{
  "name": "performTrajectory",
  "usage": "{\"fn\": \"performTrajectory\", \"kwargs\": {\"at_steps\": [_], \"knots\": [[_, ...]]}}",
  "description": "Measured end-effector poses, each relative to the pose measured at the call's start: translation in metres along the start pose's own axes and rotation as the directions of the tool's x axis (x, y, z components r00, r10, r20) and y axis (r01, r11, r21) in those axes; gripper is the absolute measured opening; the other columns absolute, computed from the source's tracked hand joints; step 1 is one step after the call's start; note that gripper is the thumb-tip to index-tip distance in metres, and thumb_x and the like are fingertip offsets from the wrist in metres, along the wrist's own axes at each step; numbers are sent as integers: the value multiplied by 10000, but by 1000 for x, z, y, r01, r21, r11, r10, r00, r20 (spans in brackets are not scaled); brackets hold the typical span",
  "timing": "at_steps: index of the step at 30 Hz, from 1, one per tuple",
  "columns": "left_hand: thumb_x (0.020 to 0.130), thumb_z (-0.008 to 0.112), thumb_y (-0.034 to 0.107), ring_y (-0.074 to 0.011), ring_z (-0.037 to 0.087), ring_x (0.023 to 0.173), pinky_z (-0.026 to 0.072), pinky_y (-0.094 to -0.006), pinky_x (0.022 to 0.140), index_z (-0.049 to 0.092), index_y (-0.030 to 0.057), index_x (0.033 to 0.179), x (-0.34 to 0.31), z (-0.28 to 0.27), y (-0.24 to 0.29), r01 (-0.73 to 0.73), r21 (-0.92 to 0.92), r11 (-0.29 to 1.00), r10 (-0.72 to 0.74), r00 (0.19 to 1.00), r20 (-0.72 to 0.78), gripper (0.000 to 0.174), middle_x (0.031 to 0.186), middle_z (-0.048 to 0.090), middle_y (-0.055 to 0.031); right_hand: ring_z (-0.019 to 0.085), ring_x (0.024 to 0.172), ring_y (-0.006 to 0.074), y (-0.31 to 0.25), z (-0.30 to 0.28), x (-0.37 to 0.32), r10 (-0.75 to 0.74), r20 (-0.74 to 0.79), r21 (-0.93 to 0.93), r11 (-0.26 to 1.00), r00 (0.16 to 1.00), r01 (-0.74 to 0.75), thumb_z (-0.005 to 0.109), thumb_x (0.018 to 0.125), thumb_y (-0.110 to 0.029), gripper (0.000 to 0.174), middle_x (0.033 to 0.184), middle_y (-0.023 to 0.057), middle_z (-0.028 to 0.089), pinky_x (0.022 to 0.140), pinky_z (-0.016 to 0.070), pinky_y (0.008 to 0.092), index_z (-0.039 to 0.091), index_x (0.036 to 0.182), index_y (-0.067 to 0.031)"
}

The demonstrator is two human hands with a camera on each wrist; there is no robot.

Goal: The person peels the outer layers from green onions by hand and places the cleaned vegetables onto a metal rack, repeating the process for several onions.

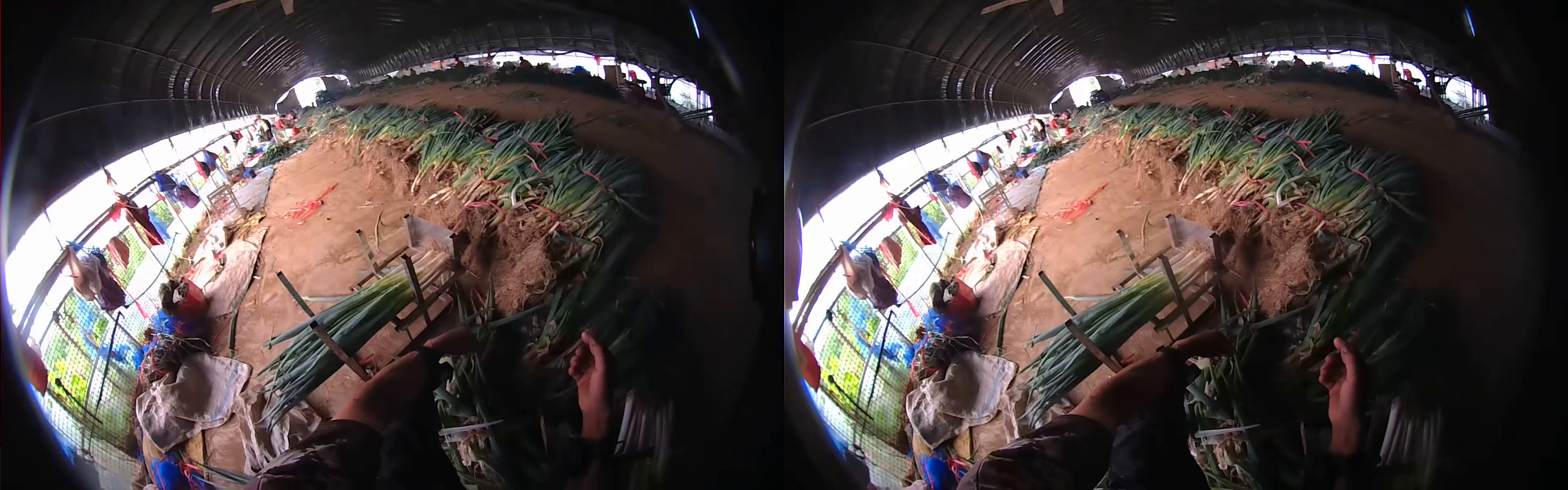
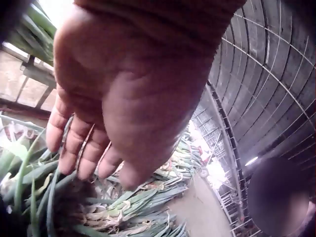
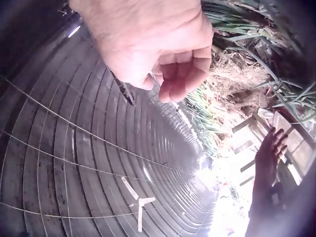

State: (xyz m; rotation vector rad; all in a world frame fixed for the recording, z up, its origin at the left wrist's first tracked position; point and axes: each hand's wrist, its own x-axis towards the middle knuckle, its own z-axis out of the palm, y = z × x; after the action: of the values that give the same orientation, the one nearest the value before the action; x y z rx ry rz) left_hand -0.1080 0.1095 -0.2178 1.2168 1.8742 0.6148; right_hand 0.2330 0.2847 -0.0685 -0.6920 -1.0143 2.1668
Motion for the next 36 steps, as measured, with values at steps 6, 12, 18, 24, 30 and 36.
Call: {"fn": "performTrajectory", "kwargs": {"at_steps": [6,12,18,24,30,36], "knots": [[960,542,165,-125,647,666,516,-279,561,706,50,1057,3,-5,-5,-91,-194,977,52,978,-200,223,869,699,-35,593,728,80,3,-28,12,-24,18,7,1000,1000,24,617,955,-361,372,837,-36,609,619,494,247,630,1245,-128],[958,515,210,-110,660,672,498,-249,543,701,90,1070,-2,-9,17,42,-277,960,-84,986,-143,249,881,711,-6,601,720,86,6,-18,14,40,22,-20,999,999,-40,614,959,-339,359,840,-32,612,623,496,255,633,1247,-126],[969,547,144,-136,679,725,552,-273,602,687,35,1077,8,-7,-4,-141,-250,958,112,986,-126,208,914,705,-56,597,726,103,9,-14,15,64,74,-41,997,995,-61,591,978,-310,339,858,-18,622,649,500,272,625,1243,-102],[913,658,291,-164,681,682,560,-298,578,663,33,1098,1,12,-61,-15,606,796,105,988,-112,318,901,705,-84,613,671,108,7,1,13,84,23,-30,996,996,-84,633,955,-289,264,819,0,646,602,501,257,680,1138,-106],[916,640,248,-159,706,691,563,-309,563,678,46,1065,8,1,-35,194,180,964,-202,979,26,254,872,718,-70,620,670,103,2,-3,12,48,47,-47,998,998,-45,624,962,-300,288,826,11,652,586,504,251,677,1147,-85],[914,616,327,-190,718,641,576,-344,668,707,60,990,4,-4,-6,189,77,979,-187,982,-37,292,799,723,-85,625,674,104,-6,-3,12,29,16,-43,999,999,-28,619,964,-283,284,832,18,659,604,513,254,675,1144,-71]]}}
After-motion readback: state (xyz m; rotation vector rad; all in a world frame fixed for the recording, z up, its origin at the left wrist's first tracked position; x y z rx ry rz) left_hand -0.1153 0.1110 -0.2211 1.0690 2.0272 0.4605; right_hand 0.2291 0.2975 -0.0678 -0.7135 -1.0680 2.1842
